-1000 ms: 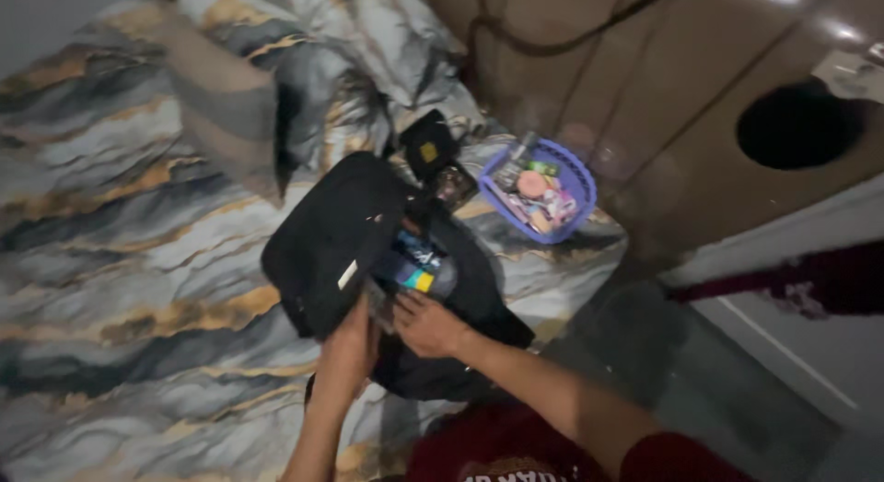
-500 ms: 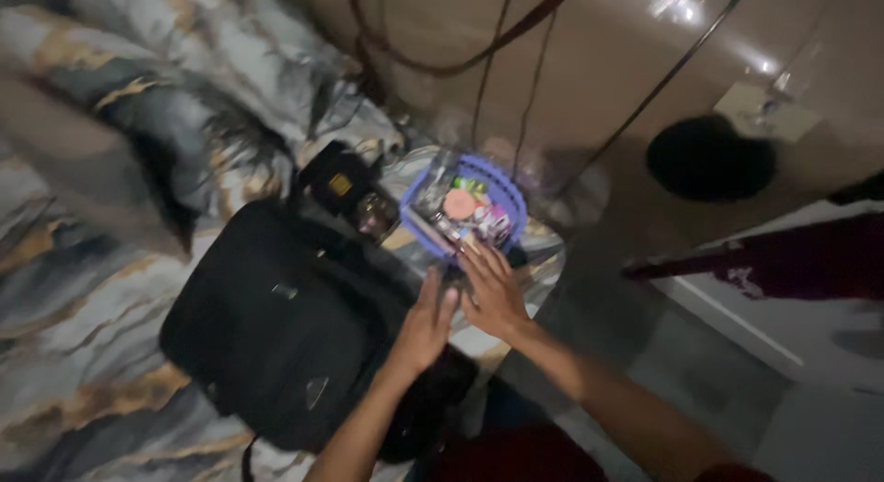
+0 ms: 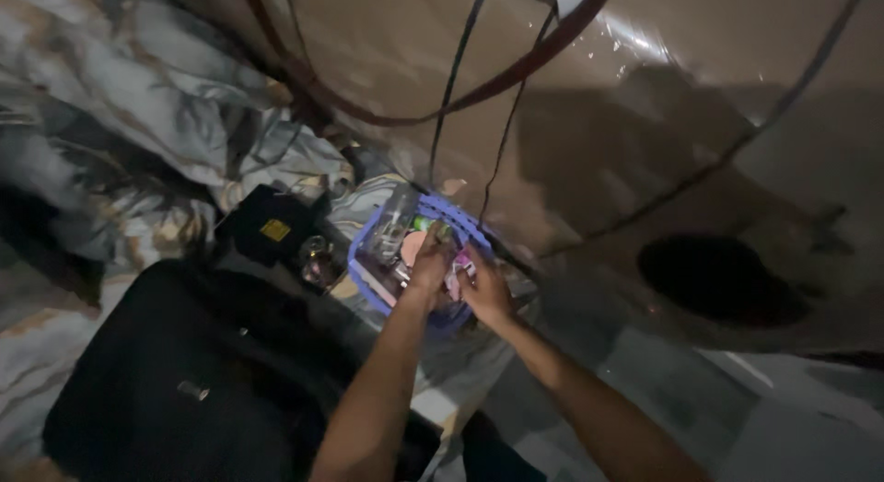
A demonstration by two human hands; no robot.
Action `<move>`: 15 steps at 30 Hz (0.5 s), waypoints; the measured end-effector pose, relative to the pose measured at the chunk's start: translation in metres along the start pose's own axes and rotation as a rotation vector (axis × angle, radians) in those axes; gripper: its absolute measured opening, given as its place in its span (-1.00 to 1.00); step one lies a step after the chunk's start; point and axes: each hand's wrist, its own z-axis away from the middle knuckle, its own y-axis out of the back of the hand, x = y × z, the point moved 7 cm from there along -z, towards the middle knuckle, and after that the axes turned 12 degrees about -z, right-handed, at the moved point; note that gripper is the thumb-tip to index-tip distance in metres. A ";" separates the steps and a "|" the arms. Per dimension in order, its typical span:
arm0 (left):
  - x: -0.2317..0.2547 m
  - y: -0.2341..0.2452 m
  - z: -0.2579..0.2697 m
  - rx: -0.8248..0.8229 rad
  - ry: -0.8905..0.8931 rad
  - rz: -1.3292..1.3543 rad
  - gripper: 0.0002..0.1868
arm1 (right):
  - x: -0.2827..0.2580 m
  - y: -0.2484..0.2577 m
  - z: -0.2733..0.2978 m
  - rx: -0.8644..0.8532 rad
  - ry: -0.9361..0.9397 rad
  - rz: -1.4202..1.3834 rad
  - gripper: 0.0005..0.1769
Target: The person packs a black backpack on a bed. They place small items from a blue basket and a wallet into the bag, zip compartments, take out and fold a white shirt and purple clothing, then place a phone, charger cable, and other small items into the backpack pockets and zip them closed.
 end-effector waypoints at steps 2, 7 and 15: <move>0.005 -0.008 -0.028 -0.005 -0.180 0.007 -0.41 | 0.017 0.003 -0.007 0.043 0.002 -0.045 -0.43; -0.021 -0.004 -0.068 0.024 -0.044 0.732 -0.61 | 0.031 0.027 -0.005 0.115 0.282 -0.280 -0.58; -0.031 -0.009 0.009 -0.033 -0.177 0.394 -0.64 | 0.014 0.014 0.007 0.083 0.229 -0.401 -0.56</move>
